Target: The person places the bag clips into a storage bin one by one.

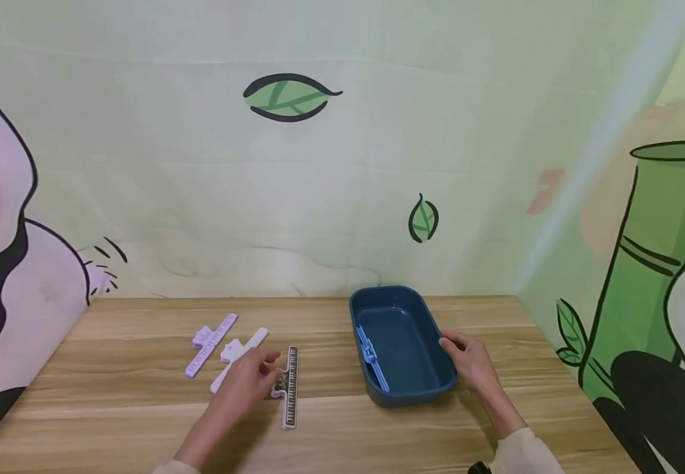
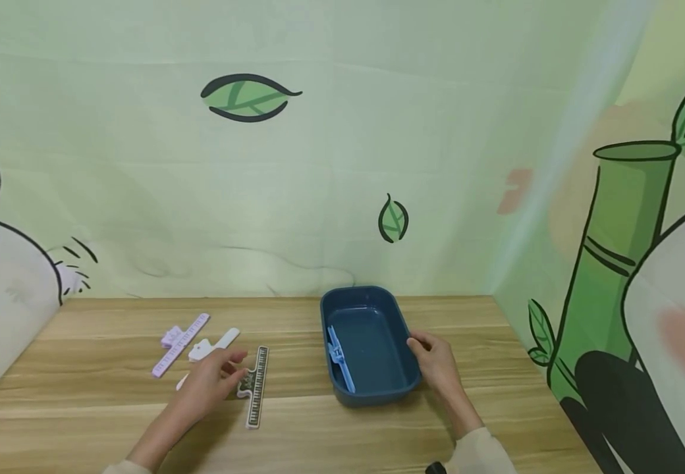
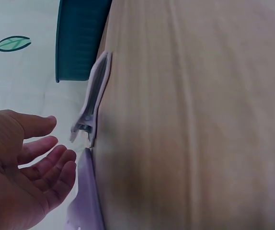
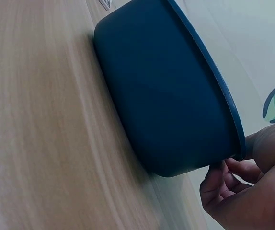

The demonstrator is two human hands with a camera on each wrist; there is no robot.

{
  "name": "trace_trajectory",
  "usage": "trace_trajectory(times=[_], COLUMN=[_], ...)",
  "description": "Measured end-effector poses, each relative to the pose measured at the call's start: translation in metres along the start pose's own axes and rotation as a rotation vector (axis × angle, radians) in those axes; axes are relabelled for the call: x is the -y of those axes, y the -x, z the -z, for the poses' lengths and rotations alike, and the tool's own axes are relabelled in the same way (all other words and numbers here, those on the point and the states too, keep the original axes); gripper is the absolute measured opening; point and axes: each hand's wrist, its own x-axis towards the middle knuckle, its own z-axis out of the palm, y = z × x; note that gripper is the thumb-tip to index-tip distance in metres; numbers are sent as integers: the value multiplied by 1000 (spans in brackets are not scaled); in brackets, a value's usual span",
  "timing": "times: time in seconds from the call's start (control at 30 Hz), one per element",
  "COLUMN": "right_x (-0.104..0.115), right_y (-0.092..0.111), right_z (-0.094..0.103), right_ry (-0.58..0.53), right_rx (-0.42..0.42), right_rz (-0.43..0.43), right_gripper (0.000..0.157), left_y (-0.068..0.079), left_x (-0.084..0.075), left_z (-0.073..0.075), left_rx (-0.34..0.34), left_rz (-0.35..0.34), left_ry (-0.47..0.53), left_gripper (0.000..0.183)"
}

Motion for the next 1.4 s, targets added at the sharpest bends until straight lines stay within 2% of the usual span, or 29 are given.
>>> trace_trajectory(times=[0.37,0.57,0.8,1.17,1.4], right_x=[-2,-2,-2,-1,-2], right_y=[0,1,1,2,1], right_z=[-1,0,0,1,0], right_ry=[13,1,3,1,-9], right_rx=[-26,1,11,19,20], right_rz=[18,-6,-6,-9,-13], right_gripper=[36,38,39,40,39], left_y=[3,3,6,8,7], left_x=[4,2,0,-4,-5], left_z=[-3,-3,-8,-9,-9], left_rx=[55,115,91,90,108], left_rz=[8,-27,-115,-164,-146], left_ry=[-41,-96,-226,-298,-313], left_gripper=[38,40,45,50,48])
